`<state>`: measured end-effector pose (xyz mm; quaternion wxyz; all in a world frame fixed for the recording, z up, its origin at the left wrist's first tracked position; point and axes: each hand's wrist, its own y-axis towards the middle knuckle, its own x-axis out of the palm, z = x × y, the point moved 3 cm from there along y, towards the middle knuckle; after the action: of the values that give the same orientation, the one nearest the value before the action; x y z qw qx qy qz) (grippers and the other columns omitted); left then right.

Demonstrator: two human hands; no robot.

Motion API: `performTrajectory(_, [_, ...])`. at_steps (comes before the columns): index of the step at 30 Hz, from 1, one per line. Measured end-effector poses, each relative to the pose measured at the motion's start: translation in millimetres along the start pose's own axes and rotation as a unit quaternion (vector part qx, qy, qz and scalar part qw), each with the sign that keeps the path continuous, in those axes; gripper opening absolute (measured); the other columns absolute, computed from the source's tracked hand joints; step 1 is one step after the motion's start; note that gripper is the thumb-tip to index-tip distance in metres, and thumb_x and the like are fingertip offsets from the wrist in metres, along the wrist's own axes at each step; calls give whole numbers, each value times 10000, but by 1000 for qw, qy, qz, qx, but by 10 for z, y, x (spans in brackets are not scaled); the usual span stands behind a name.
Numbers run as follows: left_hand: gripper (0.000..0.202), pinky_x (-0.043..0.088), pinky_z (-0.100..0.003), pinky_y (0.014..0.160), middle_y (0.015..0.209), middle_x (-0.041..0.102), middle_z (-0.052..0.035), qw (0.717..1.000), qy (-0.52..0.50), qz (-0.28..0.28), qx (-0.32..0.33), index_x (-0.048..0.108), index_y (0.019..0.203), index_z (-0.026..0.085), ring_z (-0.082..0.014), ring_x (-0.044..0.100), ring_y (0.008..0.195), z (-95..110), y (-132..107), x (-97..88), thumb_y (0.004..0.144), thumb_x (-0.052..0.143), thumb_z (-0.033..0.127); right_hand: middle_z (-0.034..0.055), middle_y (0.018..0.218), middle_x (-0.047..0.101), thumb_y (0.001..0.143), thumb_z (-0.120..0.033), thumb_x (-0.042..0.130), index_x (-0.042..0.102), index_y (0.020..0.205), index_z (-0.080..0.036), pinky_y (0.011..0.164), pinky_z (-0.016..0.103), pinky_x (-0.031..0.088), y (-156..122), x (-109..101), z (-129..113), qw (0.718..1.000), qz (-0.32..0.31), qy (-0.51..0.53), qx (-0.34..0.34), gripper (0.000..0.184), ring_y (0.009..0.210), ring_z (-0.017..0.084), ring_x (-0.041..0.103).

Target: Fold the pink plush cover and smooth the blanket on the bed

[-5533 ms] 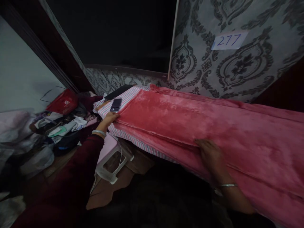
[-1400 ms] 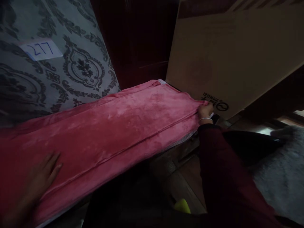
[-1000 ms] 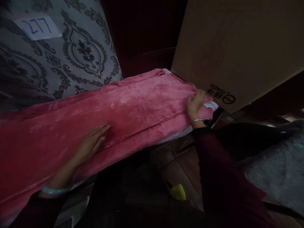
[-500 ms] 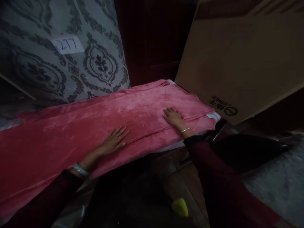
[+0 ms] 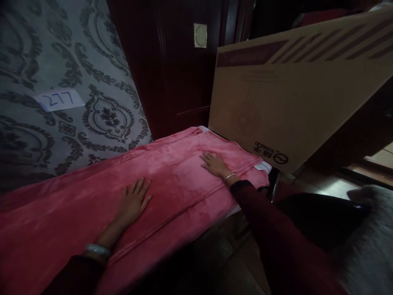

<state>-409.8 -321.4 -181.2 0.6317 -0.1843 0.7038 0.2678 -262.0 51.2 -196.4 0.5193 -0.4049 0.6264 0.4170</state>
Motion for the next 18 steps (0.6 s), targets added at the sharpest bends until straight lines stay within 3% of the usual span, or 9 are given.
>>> performTrajectory(2, [605, 323, -697, 1208, 1679, 365, -190, 1000, 3, 13, 10, 460, 1596, 186, -385, 341, 1564, -4, -20, 17, 1035, 415, 407, 115, 1717, 298, 1054, -489, 396, 411, 1632, -276, 1230, 629, 306, 16, -102, 396, 998, -9, -9, 62, 617, 1586, 329, 281])
performTrajectory(5, [600, 340, -697, 1198, 1664, 390, -196, 999, -1, 30, 17, 489, 1578, 180, -392, 382, 1542, -16, -20, 6, 1031, 415, 414, 159, 1577, 531, 1011, -410, 490, 609, 1490, -197, 1174, 522, 432, 155, -296, 687, 995, -4, 3, 97, 538, 1452, 341, 509])
performTrajectory(7, [595, 351, -692, 1194, 1658, 401, -190, 999, -6, 37, 17, 504, 1570, 191, -389, 394, 1536, -24, -13, 5, 1027, 425, 420, 162, 1469, 637, 1005, -338, 472, 671, 1422, -163, 1126, 442, 486, 338, -419, 717, 994, 22, 10, 105, 494, 1343, 320, 616])
performTrajectory(11, [584, 365, -671, 1194, 1656, 413, -169, 999, -5, 36, 15, 523, 1558, 207, -383, 393, 1538, -38, -17, 32, 1026, 434, 430, 111, 1429, 676, 980, -217, 440, 664, 1441, -180, 1118, 382, 496, 818, -556, 622, 990, 84, 29, 109, 514, 1329, 269, 632])
performTrajectory(18, [588, 366, -679, 1185, 1669, 402, -130, 999, -2, 50, 17, 515, 1565, 256, -387, 404, 1532, -97, -63, 183, 1024, 406, 462, 125, 1432, 672, 962, -169, 416, 632, 1468, -149, 1093, 421, 514, 1602, -447, 538, 989, 115, 20, 93, 551, 1317, 291, 639])
